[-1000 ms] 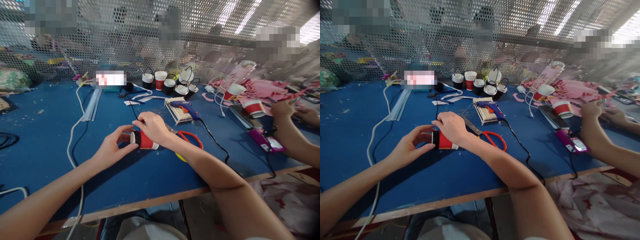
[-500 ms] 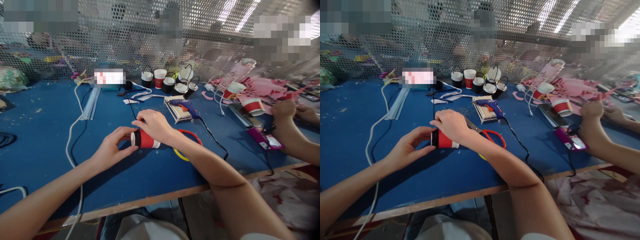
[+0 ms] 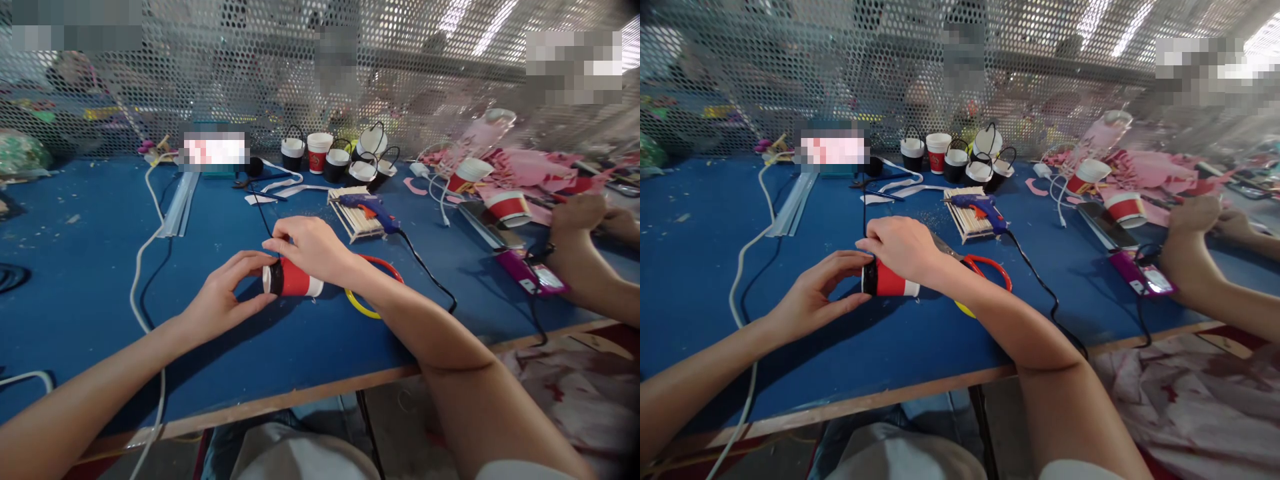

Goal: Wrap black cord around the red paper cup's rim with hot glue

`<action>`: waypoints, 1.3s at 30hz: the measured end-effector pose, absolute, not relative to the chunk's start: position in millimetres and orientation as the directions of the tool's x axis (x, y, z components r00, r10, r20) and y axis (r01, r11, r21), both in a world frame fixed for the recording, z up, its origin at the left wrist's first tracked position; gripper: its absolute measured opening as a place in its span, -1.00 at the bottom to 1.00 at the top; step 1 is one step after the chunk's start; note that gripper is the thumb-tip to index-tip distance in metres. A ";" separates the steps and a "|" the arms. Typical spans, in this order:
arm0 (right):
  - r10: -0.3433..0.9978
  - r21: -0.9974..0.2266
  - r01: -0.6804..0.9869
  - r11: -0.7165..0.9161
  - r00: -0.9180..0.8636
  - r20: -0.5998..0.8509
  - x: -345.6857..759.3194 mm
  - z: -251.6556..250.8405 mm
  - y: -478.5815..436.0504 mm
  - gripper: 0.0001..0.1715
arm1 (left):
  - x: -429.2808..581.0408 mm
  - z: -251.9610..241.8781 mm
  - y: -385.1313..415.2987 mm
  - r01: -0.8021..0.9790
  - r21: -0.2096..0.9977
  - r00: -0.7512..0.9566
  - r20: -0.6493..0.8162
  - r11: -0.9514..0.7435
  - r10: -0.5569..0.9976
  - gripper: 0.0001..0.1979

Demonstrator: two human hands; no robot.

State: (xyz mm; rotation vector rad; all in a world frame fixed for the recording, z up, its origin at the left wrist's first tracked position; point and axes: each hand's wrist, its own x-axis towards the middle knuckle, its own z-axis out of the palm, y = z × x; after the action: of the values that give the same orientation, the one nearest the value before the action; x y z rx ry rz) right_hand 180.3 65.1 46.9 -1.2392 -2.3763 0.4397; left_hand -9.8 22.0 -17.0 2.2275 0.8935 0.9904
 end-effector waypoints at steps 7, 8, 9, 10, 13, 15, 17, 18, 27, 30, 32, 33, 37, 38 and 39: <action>0.852 -0.457 0.724 0.516 -0.491 0.183 178.1 44.1 65.7 -0.74 | -9.5 -17.2 21.4 0.357 0.716 0.508 0.390 -0.600 0.768 -0.53; 0.851 -0.461 0.721 0.518 -0.489 0.191 177.7 44.2 65.5 -0.74 | -9.1 -17.1 21.3 0.352 0.725 0.508 0.384 -0.593 0.771 -0.53; 0.849 -0.465 0.714 0.523 -0.486 0.207 177.4 44.4 65.2 -0.74 | -8.4 -16.9 21.1 0.340 0.740 0.505 0.376 -0.580 0.777 -0.54; 0.845 -0.472 0.704 0.531 -0.484 0.229 177.1 44.8 65.0 -0.74 | -7.6 -16.6 20.7 0.323 0.763 0.501 0.364 -0.560 0.785 -0.56; 0.831 -0.495 0.669 0.555 -0.469 0.300 176.9 45.5 64.8 -0.73 | -4.4 -14.7 18.9 0.272 0.842 0.480 0.301 -0.467 0.824 -0.59; 0.825 -0.503 0.654 0.565 -0.457 0.333 177.0 45.0 65.4 -0.72 | -2.6 -13.2 17.8 0.257 0.874 0.465 0.261 -0.411 0.846 -0.60; 0.828 -0.508 0.654 0.560 -0.447 0.338 177.2 43.7 66.4 -0.71 | -1.7 -12.3 17.2 0.253 0.889 0.455 0.240 -0.382 0.858 -0.60; 0.833 -0.511 0.658 0.552 -0.444 0.329 177.3 42.8 66.8 -0.72 | -1.6 -12.2 17.1 0.250 0.891 0.454 0.237 -0.378 0.859 -0.60; 0.860 -0.533 0.684 0.498 -0.470 0.200 178.0 37.9 66.3 -0.73 | -5.9 -14.7 18.8 0.281 0.815 0.490 0.332 -0.506 0.806 -0.58; 0.857 -0.525 0.689 0.500 -0.482 0.184 177.2 37.5 66.4 -0.72 | -7.5 -16.2 19.2 0.309 0.787 0.490 0.350 -0.534 0.799 -0.57; 0.862 -0.521 0.700 0.489 -0.479 0.165 176.5 36.8 66.8 -0.71 | -8.4 -17.5 19.9 0.320 0.775 0.489 0.357 -0.544 0.796 -0.57; 0.864 -0.519 0.703 0.486 -0.478 0.160 176.3 36.3 66.9 -0.72 | -8.8 -18.0 20.3 0.326 0.771 0.488 0.358 -0.547 0.796 -0.57; 0.858 -0.516 0.699 0.494 -0.488 0.160 176.0 34.4 67.5 -0.74 | -9.6 -17.7 21.6 0.368 0.745 0.498 0.348 -0.557 0.794 -0.58; 0.856 -0.514 0.699 0.496 -0.492 0.158 176.1 34.1 67.7 -0.74 | -9.6 -17.3 21.7 0.381 0.733 0.501 0.348 -0.564 0.792 -0.58; 0.855 -0.512 0.700 0.498 -0.496 0.153 176.2 34.0 67.8 -0.74 | -9.6 -16.9 21.6 0.393 0.720 0.504 0.351 -0.571 0.789 -0.58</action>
State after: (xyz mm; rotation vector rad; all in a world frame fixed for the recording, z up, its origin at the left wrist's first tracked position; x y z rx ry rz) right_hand 176.2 67.8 34.0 -1.2910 -2.3573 0.5475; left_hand -9.6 21.6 -16.9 2.1820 0.9648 0.9141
